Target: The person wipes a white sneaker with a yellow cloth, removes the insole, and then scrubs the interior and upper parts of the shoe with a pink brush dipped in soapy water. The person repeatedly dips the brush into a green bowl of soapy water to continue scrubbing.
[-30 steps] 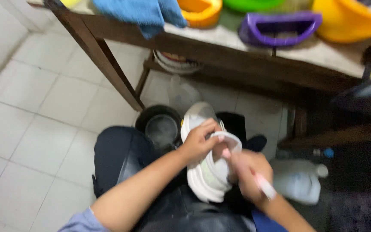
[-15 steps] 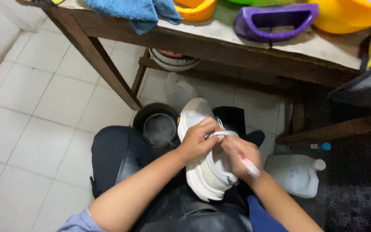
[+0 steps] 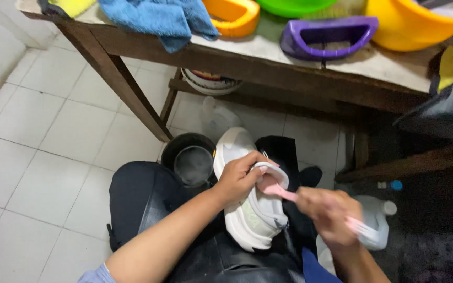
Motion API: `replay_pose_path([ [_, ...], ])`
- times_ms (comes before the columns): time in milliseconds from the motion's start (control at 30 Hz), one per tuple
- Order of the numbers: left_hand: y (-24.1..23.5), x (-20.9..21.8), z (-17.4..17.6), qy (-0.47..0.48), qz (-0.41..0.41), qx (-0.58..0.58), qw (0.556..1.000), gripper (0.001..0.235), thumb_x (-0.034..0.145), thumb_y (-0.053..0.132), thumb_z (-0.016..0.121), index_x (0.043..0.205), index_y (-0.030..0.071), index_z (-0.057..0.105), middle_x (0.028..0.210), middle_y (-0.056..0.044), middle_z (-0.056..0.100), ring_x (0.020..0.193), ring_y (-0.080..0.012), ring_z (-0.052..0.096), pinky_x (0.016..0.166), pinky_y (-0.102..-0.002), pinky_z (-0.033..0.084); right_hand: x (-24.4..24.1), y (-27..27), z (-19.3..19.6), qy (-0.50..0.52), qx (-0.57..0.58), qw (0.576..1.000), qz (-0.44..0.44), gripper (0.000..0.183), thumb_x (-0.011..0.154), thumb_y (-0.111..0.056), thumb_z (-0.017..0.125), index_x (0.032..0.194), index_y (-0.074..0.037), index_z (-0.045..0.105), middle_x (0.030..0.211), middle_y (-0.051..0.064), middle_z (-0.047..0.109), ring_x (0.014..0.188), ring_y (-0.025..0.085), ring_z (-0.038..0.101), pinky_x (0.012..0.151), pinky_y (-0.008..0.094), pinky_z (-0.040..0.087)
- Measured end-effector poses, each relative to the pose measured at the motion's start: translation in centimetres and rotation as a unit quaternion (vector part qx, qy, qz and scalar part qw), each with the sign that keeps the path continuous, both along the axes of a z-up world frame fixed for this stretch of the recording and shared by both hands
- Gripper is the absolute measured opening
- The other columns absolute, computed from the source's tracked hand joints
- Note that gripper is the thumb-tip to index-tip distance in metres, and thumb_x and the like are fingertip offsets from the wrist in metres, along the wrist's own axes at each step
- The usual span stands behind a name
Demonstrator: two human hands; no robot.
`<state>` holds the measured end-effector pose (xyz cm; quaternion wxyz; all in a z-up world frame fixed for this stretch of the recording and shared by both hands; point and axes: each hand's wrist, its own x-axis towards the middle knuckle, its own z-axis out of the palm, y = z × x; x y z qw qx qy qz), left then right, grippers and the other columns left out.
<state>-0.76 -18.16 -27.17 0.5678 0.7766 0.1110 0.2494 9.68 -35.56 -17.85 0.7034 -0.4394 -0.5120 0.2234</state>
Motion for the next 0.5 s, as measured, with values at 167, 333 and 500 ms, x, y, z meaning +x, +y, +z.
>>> replay_pose_path([
  [167, -0.7, 0.0, 0.8, 0.102, -0.007, -0.049, 0.994, 0.024, 0.100, 0.032, 0.039, 0.106, 0.014, 0.054, 0.105, -0.002, 0.067, 0.097, -0.0191, 0.064, 0.084, -0.035, 0.046, -0.5, -2.2, 2.7, 0.025, -0.008, 1.000, 0.014, 0.048, 0.099, -0.027, 0.043, 0.057, -0.011, 0.028, 0.046, 0.005, 0.023, 0.038, 0.019, 0.019, 0.043, 0.036, 0.025],
  [333, -0.6, 0.1, 0.6, 0.078, -0.003, -0.084, 0.993, 0.021, 0.100, 0.031, 0.039, 0.100, 0.013, 0.051, 0.092, -0.003, 0.062, 0.088, -0.0186, 0.060, 0.082, -0.035, 0.044, -1.9, -2.4, 4.5, -0.038, -0.012, 0.997, 0.071, 0.045, 0.100, -0.024, 0.043, 0.059, -0.011, 0.028, 0.050, 0.004, 0.022, 0.040, 0.019, 0.020, 0.047, 0.037, 0.020],
  [500, -0.3, 0.2, -0.4, 0.006, -0.009, -0.169, 0.986, 0.014, 0.095, 0.025, 0.042, 0.094, 0.012, 0.048, 0.093, -0.007, 0.064, 0.087, -0.0178, 0.058, 0.082, -0.034, 0.046, -1.6, -2.5, 3.4, -0.013, 0.026, 0.997, 0.067, 0.047, 0.100, -0.025, 0.045, 0.057, -0.010, 0.034, 0.046, 0.006, 0.028, 0.036, 0.022, 0.025, 0.045, 0.037, 0.023],
])
